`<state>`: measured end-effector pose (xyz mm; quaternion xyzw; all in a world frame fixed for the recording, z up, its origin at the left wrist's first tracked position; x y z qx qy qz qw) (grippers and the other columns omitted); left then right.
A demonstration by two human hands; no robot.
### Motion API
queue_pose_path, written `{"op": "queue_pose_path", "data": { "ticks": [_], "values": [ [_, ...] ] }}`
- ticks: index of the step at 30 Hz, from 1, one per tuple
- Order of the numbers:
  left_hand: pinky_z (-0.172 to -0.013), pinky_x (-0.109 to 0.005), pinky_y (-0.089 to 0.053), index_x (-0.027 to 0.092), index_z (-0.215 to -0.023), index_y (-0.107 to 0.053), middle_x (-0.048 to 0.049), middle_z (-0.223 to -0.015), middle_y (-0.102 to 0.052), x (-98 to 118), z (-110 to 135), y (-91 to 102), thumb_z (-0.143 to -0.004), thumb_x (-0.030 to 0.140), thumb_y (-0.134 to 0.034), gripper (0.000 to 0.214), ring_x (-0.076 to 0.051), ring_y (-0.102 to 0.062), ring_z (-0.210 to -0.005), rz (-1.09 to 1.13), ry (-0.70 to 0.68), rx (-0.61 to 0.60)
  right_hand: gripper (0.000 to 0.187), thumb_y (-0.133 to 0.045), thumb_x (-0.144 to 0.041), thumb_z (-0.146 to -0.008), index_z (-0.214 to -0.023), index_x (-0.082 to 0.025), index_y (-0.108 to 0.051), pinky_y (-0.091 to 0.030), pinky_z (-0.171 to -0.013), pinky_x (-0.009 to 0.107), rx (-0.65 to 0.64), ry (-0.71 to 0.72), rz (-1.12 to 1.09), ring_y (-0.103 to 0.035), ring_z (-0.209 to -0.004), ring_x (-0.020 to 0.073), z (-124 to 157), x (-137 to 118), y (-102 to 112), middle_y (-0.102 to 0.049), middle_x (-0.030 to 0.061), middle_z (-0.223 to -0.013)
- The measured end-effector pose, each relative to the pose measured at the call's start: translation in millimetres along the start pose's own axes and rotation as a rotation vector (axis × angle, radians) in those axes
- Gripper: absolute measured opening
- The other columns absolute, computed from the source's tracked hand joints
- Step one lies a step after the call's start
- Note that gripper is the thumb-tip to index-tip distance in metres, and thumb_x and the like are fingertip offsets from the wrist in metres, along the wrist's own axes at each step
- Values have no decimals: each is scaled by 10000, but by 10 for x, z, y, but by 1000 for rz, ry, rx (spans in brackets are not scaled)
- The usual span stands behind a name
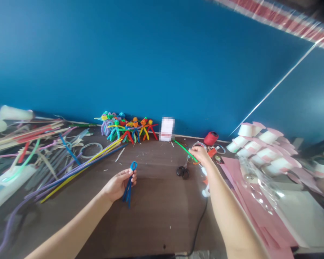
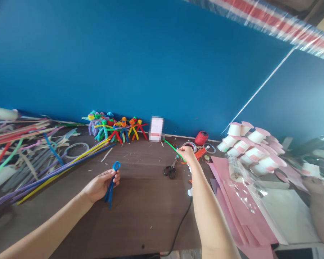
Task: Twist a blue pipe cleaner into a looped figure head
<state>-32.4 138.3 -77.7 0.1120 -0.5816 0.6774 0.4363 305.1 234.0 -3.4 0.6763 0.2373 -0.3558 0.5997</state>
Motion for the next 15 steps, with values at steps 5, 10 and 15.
{"op": "queue_pose_path", "data": {
  "ticks": [5, 10, 15],
  "values": [
    [-538, -211, -449, 94, -701, -588, -10, -608, -531, -6, -4, -12, -697, 129, -614, 44, -70, -481, -518, -6, 5, -27, 191, -566, -315, -609, -550, -140, -615, -314, -430, 210, 32, 11, 4, -421, -399, 89, -19, 8, 34, -473, -42, -408],
    [-536, -207, -446, 95, -705, -588, -7, -599, -530, -16, -15, 15, -686, 136, -625, 58, -72, -485, -517, -8, 6, -21, 128, -575, -282, -579, -566, -158, -608, -318, -417, 195, 61, 16, -47, -440, -405, 86, -2, -56, 59, -508, -41, -440],
    [-536, -205, -445, 98, -712, -589, -6, -603, -531, -30, -26, 34, -684, 135, -628, 61, -74, -491, -526, 6, 11, -15, 131, -510, -244, -614, -507, -172, -528, -275, -349, 172, 75, 1, -150, -393, -344, 62, 17, -158, 26, -472, -52, -407]
  ]
}}
Point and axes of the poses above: each hand's wrist, its own z-axis away from the middle knuckle, its own y-axis out of the back of the hand, x = y × z, the point moved 10 cm from there along -z, towards the middle knuckle
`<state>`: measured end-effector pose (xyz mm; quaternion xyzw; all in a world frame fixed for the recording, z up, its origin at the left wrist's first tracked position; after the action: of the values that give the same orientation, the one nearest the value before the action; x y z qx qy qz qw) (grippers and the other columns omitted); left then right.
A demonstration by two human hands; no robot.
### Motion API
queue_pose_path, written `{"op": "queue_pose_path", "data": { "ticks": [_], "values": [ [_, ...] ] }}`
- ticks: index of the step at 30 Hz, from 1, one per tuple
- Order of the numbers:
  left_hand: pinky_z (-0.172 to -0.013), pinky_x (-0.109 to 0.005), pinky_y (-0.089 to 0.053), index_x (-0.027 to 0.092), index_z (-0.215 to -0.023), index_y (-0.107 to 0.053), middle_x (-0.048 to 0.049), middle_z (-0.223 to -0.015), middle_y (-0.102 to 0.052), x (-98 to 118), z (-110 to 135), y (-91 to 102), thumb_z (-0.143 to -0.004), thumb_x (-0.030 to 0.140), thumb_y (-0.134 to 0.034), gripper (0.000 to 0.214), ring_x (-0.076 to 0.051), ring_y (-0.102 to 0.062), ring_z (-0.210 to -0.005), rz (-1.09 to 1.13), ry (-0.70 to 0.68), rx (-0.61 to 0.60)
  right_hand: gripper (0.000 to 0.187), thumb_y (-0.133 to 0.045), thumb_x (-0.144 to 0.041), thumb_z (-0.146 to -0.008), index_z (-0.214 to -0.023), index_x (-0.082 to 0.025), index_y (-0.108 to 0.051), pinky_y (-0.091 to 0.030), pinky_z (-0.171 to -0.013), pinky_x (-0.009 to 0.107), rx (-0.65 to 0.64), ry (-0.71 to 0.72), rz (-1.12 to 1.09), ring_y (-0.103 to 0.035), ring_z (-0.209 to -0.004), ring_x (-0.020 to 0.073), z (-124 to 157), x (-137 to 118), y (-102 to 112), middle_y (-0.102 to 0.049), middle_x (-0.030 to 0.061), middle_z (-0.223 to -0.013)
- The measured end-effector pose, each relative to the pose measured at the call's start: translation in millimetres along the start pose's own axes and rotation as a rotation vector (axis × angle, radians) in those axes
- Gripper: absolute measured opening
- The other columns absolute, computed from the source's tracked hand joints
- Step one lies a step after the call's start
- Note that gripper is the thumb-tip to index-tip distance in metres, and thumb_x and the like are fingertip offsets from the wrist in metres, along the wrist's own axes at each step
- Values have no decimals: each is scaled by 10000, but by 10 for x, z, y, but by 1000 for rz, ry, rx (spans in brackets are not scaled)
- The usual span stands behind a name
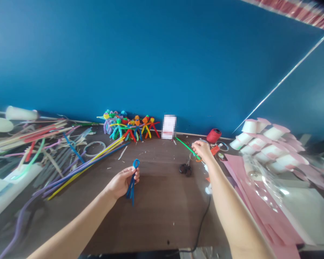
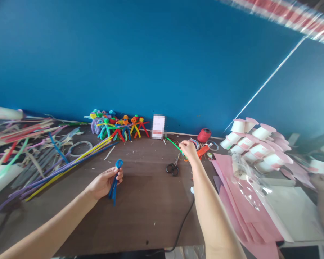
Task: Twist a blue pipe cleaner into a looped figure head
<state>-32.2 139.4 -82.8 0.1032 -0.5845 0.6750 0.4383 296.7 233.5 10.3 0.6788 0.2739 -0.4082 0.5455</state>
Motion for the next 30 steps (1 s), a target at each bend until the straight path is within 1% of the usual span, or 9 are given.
{"op": "queue_pose_path", "data": {
  "ticks": [6, 10, 13, 16, 18, 21, 23, 26, 30],
  "values": [
    [-542, -203, -454, 96, -721, -592, 1, -594, -516, 21, 10, 4, -690, 136, -628, 62, -64, -480, -519, 15, -10, 15, 217, -511, -320, -670, -527, -157, -523, -231, -299, 167, -56, 27, -159, -329, -297, 43, 62, -351, -84, -426, -60, -395],
    [-544, -200, -460, 96, -728, -593, 3, -589, -510, 23, 12, 10, -695, 140, -627, 64, -61, -480, -518, 13, -11, 24, 229, -566, -346, -658, -714, -132, -625, -273, -327, 168, -73, 87, -229, -362, -319, 48, 58, -605, 98, -463, -65, -440],
    [-555, -201, -466, 97, -727, -594, 6, -582, -504, 9, 5, 14, -701, 140, -622, 58, -58, -478, -517, 14, -3, 27, 283, -493, -343, -730, -851, -141, -650, -324, -374, 169, -48, 125, -229, -392, -329, 64, 35, -675, 258, -481, -79, -422],
    [-547, -200, -462, 97, -724, -595, 7, -572, -498, 9, -3, 8, -705, 148, -620, 60, -59, -472, -512, 13, -6, 23, 255, -468, -279, -737, -671, -147, -676, -385, -456, 162, -14, 136, -161, -467, -369, 86, 61, -635, 228, -524, -70, -388],
    [-539, -198, -457, 97, -723, -596, 6, -568, -496, 13, -5, 6, -708, 157, -619, 66, -61, -468, -511, 17, -12, 23, 221, -482, -201, -714, -595, -167, -665, -410, -544, 162, 12, 142, -104, -549, -487, 107, 145, -604, 104, -608, -33, -473],
    [-534, -198, -454, 98, -720, -595, 4, -571, -499, 9, 6, 20, -710, 158, -617, 64, -61, -466, -511, 22, -12, 40, 212, -460, -127, -718, -723, -180, -666, -421, -639, 215, -2, 163, -43, -589, -654, 145, 396, -608, -190, -670, 21, -684],
    [-531, -201, -455, 99, -717, -595, 4, -571, -503, 8, 23, 47, -704, 141, -620, 50, -61, -466, -506, 28, -18, 66, 235, -435, -128, -735, -805, -177, -653, -426, -634, 236, -73, 180, -22, -584, -648, 148, 628, -627, -437, -656, 27, -705],
    [-521, -202, -457, 106, -711, -594, 9, -562, -506, 6, 47, 106, -689, 113, -629, 41, -60, -469, -493, 60, -32, 115, 239, -415, -154, -758, -834, -172, -640, -431, -547, 218, -216, 196, -15, -564, -542, 123, 979, -620, -802, -616, 6, -620],
    [-519, -208, -469, 110, -723, -595, 14, -570, -508, -18, 37, 173, -687, 115, -633, 53, -63, -486, -495, 102, -22, 145, 250, -392, -196, -778, -863, -134, -619, -423, -471, 195, -334, 140, -81, -560, -487, 104, 1246, -454, -1151, -603, 14, -610]
  ]
}}
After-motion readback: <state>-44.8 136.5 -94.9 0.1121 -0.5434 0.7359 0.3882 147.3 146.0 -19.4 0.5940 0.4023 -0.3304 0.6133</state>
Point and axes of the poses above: each hand's wrist, its own z-axis away from the middle knuckle, its own y-axis out of the back of the hand, x = y × z, the point moved 10 cm from there along -z, towards the middle knuckle
